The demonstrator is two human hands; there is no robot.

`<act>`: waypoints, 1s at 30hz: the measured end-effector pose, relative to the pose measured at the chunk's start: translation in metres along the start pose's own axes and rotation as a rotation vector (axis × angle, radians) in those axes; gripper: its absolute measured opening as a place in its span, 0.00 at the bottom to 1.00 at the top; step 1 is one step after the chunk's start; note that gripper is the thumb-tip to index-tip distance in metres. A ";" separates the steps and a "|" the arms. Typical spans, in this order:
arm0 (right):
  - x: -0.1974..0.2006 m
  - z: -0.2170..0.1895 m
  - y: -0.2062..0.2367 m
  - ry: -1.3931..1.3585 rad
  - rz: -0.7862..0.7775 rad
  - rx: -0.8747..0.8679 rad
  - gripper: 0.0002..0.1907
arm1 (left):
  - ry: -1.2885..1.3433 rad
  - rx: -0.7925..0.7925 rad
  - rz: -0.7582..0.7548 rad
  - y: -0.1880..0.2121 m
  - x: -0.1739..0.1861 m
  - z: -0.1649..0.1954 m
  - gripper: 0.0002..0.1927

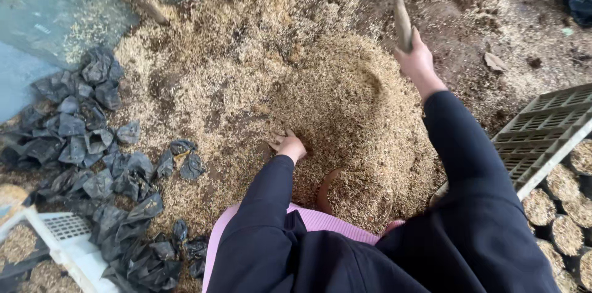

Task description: The person scoops wood shavings into a small pot using a scoop, then packs the material by hand and places the filled pot into a white crate. The person repeats this process multiple times.

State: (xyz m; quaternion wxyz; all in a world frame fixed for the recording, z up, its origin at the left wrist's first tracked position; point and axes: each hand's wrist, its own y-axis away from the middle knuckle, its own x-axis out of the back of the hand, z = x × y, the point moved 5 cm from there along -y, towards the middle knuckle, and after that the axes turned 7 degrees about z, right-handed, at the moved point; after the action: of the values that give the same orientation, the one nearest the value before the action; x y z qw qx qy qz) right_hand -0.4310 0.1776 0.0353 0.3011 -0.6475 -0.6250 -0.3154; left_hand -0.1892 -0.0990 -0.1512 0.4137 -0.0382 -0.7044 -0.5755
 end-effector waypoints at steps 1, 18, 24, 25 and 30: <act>-0.015 -0.017 -0.008 -0.054 -0.025 -0.075 0.43 | -0.001 0.010 -0.015 0.000 -0.001 -0.002 0.64; 0.029 0.007 0.102 0.324 -0.656 0.046 0.35 | 1.257 0.056 0.099 0.045 0.037 -0.013 0.50; 0.129 0.024 0.157 0.275 -0.393 0.348 0.38 | 1.385 -0.168 -0.075 0.048 0.019 0.047 0.53; 0.135 0.022 0.159 0.290 -0.369 0.336 0.38 | 1.359 -0.196 -0.046 0.045 0.017 0.051 0.52; 0.068 -0.039 0.126 0.139 -0.403 0.210 0.36 | 1.378 -0.072 -0.047 0.044 0.009 0.058 0.51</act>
State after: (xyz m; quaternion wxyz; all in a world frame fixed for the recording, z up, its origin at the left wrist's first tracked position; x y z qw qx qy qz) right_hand -0.3049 0.1842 0.1132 0.3399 -0.4516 -0.7488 -0.3462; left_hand -0.2027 -0.0394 -0.1110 0.7530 0.3376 -0.2617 -0.5004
